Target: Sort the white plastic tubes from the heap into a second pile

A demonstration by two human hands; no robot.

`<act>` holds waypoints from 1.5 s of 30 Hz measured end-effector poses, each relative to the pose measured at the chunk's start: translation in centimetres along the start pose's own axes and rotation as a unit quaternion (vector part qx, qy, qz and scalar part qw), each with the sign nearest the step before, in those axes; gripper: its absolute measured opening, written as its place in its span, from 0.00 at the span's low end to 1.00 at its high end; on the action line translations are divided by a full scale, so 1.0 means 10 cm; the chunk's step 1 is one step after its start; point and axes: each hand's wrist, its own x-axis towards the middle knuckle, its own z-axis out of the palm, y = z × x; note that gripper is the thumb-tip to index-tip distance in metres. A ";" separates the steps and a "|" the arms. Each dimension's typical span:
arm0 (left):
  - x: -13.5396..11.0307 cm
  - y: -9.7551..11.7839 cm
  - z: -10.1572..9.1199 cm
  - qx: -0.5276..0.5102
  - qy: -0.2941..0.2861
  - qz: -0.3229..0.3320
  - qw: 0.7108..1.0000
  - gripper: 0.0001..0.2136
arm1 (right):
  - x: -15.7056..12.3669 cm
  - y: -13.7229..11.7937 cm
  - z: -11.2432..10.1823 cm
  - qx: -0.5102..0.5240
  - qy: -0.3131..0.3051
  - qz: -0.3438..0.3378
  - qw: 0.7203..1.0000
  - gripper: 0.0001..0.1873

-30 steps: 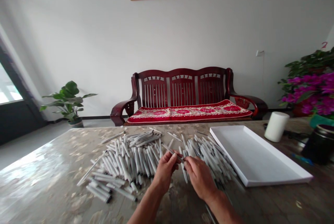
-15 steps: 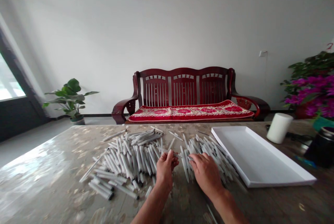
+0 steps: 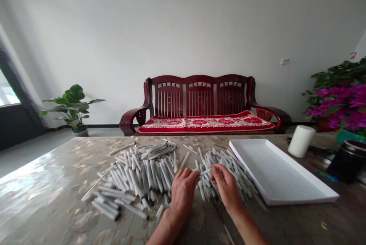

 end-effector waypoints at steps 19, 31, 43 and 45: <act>0.20 0.03 0.29 -0.641 0.061 -0.291 0.708 0.25 | 0.08 0.22 0.05 0.028 0.008 0.090 0.995 0.25; 0.18 -0.01 0.30 -0.645 0.093 -0.340 0.678 0.22 | 0.05 0.17 0.03 -0.103 0.011 -0.065 0.992 0.13; 0.17 -0.01 0.29 -0.647 0.105 -0.346 0.672 0.25 | 0.06 0.15 0.01 -0.103 0.002 -0.056 0.993 0.16; 0.17 -0.01 0.28 -0.643 0.106 -0.342 0.677 0.25 | 0.06 0.14 0.00 -0.122 -0.004 -0.033 0.992 0.20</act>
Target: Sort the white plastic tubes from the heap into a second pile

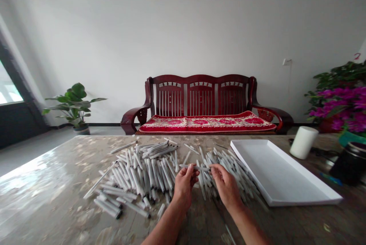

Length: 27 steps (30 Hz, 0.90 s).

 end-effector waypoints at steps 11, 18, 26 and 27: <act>0.01 -0.02 0.00 0.001 -0.008 0.009 1.000 0.24 | 0.02 0.07 0.01 -0.021 0.021 0.000 1.000 0.18; 0.02 -0.01 0.00 -0.009 -0.002 0.008 1.000 0.24 | 0.03 0.12 0.03 -0.046 0.006 -0.013 0.999 0.12; 0.02 -0.04 0.00 0.013 0.000 0.012 1.000 0.24 | 0.03 0.13 0.02 -0.146 0.004 -0.024 0.989 0.19; 0.02 -0.04 0.00 0.017 0.004 0.016 1.000 0.24 | 0.03 0.13 0.02 -0.157 0.000 -0.024 0.987 0.18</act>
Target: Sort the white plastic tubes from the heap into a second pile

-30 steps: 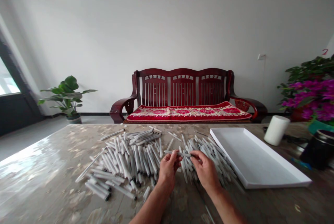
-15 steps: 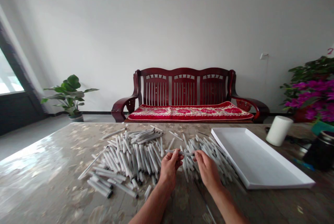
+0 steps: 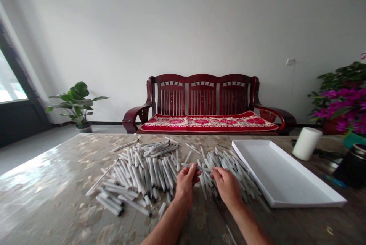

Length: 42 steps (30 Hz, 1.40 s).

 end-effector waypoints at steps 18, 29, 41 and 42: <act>0.05 0.02 -0.05 0.048 0.034 0.036 0.998 0.24 | 0.00 -0.04 -0.05 -0.063 0.039 -0.137 0.988 0.08; 0.18 0.31 -0.22 0.022 0.167 0.101 0.981 0.16 | 0.10 0.19 -0.22 -0.111 0.187 -0.085 0.972 0.12; 0.09 0.05 -0.12 0.309 0.001 0.069 0.949 0.10 | 0.07 0.19 -0.26 -0.241 0.139 -0.090 0.956 0.08; 0.08 0.04 -0.11 0.306 -0.003 0.060 0.950 0.12 | 0.05 0.14 -0.24 -0.231 0.128 -0.098 0.959 0.08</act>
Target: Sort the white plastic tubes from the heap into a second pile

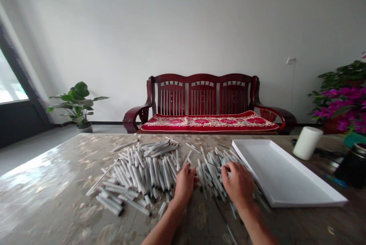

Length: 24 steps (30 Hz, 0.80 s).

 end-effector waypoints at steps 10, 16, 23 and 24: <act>0.05 -0.01 -0.06 -0.033 0.009 0.009 0.999 0.12 | -0.17 -0.59 -0.02 0.143 -0.118 -0.164 0.969 0.14; 0.26 0.12 -0.05 0.252 0.032 0.153 0.955 0.10 | -0.20 -0.50 0.05 0.128 -0.126 -0.114 0.977 0.07; 0.71 0.31 0.34 0.522 -0.071 0.236 0.817 0.17 | -0.18 -0.51 0.01 0.147 -0.108 -0.103 0.978 0.10; 0.78 0.32 0.39 0.538 -0.088 0.246 0.802 0.16 | -0.18 -0.51 0.02 0.148 -0.106 -0.104 0.978 0.11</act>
